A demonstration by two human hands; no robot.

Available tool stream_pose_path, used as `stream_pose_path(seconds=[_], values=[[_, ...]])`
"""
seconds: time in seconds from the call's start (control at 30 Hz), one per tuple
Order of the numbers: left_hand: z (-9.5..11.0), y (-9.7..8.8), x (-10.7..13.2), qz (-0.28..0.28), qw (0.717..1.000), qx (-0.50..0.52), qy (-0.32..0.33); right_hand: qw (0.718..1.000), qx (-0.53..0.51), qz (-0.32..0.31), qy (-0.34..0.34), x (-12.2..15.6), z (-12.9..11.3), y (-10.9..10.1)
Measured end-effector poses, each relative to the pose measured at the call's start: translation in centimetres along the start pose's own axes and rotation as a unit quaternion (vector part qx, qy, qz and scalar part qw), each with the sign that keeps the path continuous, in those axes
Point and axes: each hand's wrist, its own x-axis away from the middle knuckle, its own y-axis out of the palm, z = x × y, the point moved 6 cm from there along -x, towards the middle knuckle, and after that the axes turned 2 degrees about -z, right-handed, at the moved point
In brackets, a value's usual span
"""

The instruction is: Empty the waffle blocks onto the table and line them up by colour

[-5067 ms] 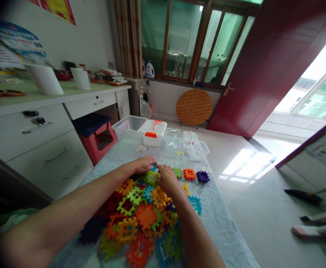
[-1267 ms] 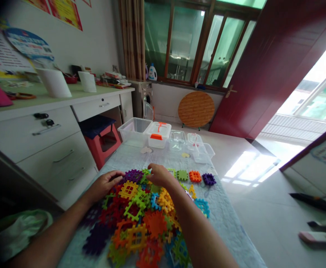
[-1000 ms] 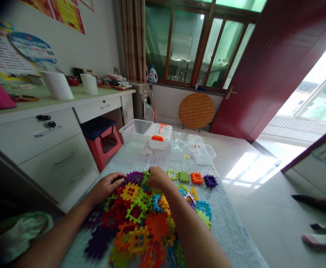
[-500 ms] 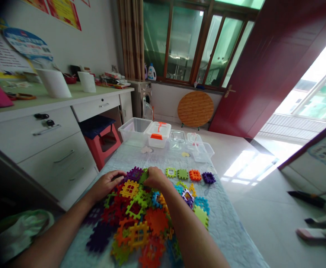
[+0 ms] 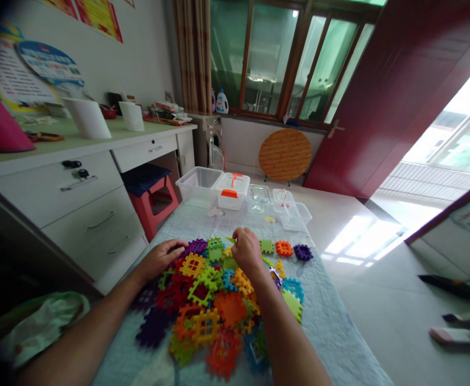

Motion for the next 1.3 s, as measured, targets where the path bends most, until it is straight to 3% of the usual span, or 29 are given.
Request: stream_pose_path(seconds=[0.13, 0.3, 0.5, 0.63, 0.73, 0.83, 0.93, 1.17, 1.3], values=[[0.1, 0.1, 0.1, -0.007, 1.0, 0.003, -0.002, 0.994, -0.001, -0.084, -0.064, 1.4, -0.3, 0.6], [0.3, 0.0, 0.1, -0.004, 1.0, 0.007, -0.005, 0.994, -0.015, -0.101, -0.038, 0.9, 0.7, -0.4], [0.3, -0.1, 0.1, 0.002, 1.0, 0.005, -0.006, 0.962, 0.07, -0.259, -0.047, -0.2, 0.6, 1.7], [0.3, 0.0, 0.2, -0.002, 1.0, 0.001, -0.005, 0.959, 0.075, -0.264, -0.07, -1.2, 0.8, 2.2], [0.2, 0.0, 0.2, -0.002, 1.0, 0.001, -0.005, 0.972, 0.064, -0.215, -0.075, -2.6, 1.8, 0.5], [0.2, 0.0, 0.1, -0.004, 1.0, 0.006, -0.006, 0.983, 0.096, -0.148, -0.04, -4.2, 3.9, -1.8], [0.1, 0.1, 0.1, -0.008, 1.0, 0.008, -0.007, 0.979, 0.151, -0.133, -0.004, -4.9, 5.8, -2.6], [-0.2, 0.0, 0.1, -0.002, 1.0, 0.011, -0.006, 0.957, 0.198, -0.212, -0.006, -3.6, 6.3, 0.5], [-0.2, 0.0, 0.1, -0.001, 1.0, 0.01, -0.007, 0.95, 0.214, -0.226, 0.003, -3.3, 6.4, 1.1]])
